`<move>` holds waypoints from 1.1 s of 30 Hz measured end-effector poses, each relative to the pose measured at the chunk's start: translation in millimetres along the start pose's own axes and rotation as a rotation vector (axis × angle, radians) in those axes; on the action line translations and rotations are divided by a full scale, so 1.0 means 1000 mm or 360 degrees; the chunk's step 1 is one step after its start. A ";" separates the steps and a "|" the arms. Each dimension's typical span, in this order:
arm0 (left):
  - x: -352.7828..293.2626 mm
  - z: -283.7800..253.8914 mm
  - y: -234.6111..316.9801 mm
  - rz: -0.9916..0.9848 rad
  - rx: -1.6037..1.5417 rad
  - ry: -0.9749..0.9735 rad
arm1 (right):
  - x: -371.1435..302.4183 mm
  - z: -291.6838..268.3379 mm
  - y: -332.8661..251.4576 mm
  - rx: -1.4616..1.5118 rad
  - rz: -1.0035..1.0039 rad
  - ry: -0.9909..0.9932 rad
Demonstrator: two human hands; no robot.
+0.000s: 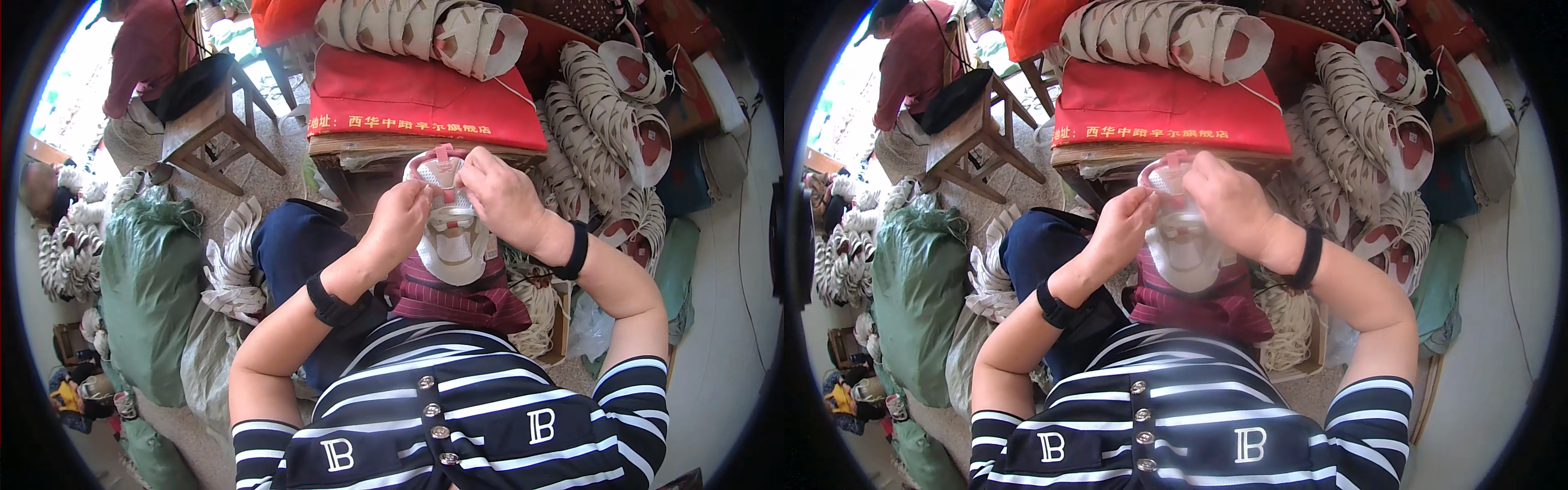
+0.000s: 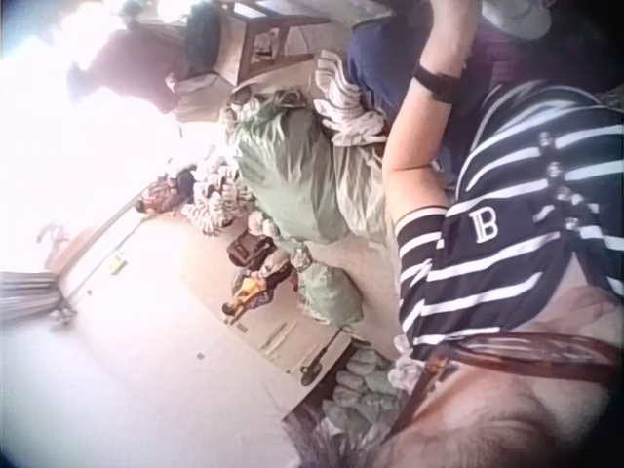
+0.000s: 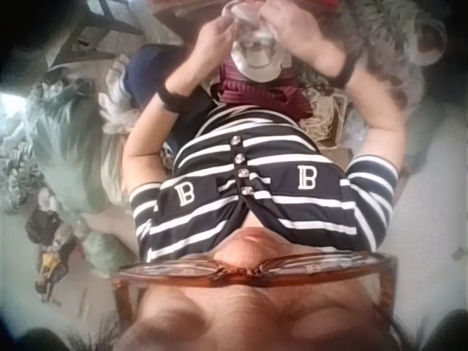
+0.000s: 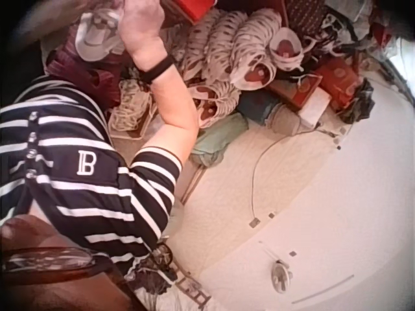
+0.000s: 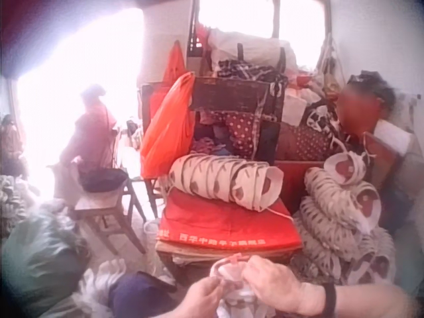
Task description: The person laces a white sneaker by threading a white shoelace through the eyelets. They pull the laces tight and tie a knot at the top, repeating the process to ensure the laces are secure.
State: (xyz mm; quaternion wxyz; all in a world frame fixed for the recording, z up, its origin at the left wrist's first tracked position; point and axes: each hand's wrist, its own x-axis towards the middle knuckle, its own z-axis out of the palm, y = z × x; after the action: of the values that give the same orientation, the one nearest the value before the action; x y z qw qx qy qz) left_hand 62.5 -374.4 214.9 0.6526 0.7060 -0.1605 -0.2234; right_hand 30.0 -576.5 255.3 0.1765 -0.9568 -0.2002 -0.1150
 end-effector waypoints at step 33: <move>0.002 0.002 -0.012 0.0102 0.0252 0.0128 | -0.008 0.020 -0.005 0.0358 0.0400 0.0006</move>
State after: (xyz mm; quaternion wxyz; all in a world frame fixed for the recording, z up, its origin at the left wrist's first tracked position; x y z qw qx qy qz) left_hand 62.8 -376.0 202.3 0.6075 0.7583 -0.1738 -0.1605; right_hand 23.6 -567.6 236.5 0.2957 -0.9484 -0.0902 -0.0707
